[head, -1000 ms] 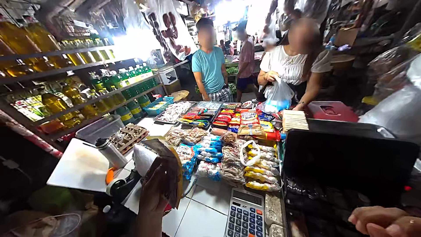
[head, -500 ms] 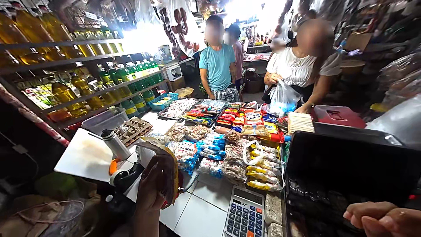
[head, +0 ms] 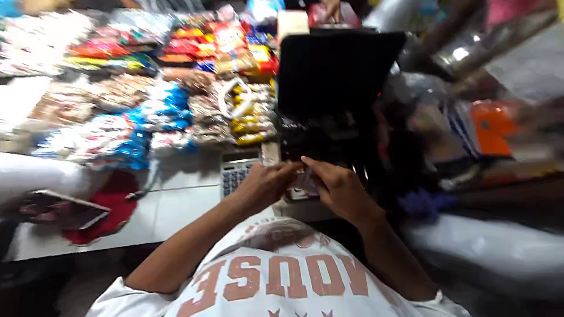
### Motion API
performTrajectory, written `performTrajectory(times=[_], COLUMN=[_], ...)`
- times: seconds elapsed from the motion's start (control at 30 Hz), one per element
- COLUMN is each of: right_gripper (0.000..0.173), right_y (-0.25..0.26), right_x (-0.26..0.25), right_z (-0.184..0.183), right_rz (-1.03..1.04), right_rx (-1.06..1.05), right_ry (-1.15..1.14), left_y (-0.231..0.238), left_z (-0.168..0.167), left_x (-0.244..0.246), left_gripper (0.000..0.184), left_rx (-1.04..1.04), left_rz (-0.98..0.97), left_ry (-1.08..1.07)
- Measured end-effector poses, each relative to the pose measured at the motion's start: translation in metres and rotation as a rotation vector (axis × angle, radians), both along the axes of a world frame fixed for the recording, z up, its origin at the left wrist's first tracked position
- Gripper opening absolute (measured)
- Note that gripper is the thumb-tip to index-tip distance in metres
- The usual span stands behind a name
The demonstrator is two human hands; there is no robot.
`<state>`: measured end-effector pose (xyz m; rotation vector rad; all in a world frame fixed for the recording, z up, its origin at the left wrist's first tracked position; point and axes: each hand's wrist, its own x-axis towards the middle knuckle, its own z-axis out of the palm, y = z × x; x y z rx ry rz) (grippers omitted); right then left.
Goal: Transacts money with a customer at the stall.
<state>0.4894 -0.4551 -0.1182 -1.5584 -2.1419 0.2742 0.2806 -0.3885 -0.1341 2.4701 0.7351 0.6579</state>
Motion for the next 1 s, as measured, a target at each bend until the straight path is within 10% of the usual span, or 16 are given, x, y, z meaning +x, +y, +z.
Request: performTrajectory(times=[0.13, 0.27, 0.6, 0.83, 1.0], right_gripper=[0.027, 0.028, 0.048, 0.033, 0.031], right_y=[-0.007, -0.003, 0.003, 0.0, 0.006], right_x=[0.071, 0.096, 0.095, 0.109, 0.096], right_z=[-0.044, -0.098, -0.093, -0.087, -0.077], right_rz=[-0.315, -0.616, -0.642, -0.633, -0.416], right_rx=[-0.134, -0.214, -0.311, -0.338, 0.02], right_ry=[0.232, 0.285, 0.235, 0.25, -0.075], left_y=[0.007, -0.005, -0.011, -0.015, -0.017], left_z=[-0.039, -0.084, -0.098, -0.088, -0.096], left_x=[0.017, 0.045, 0.078, 0.088, 0.083], left_gripper=[0.051, 0.019, 0.028, 0.033, 0.04], left_rx=[-0.102, -0.13, -0.05, -0.169, -0.133], left_rz=[0.096, 0.111, 0.063, 0.175, 0.195], left_ry=[-0.103, -0.098, 0.349, 0.397, 0.329])
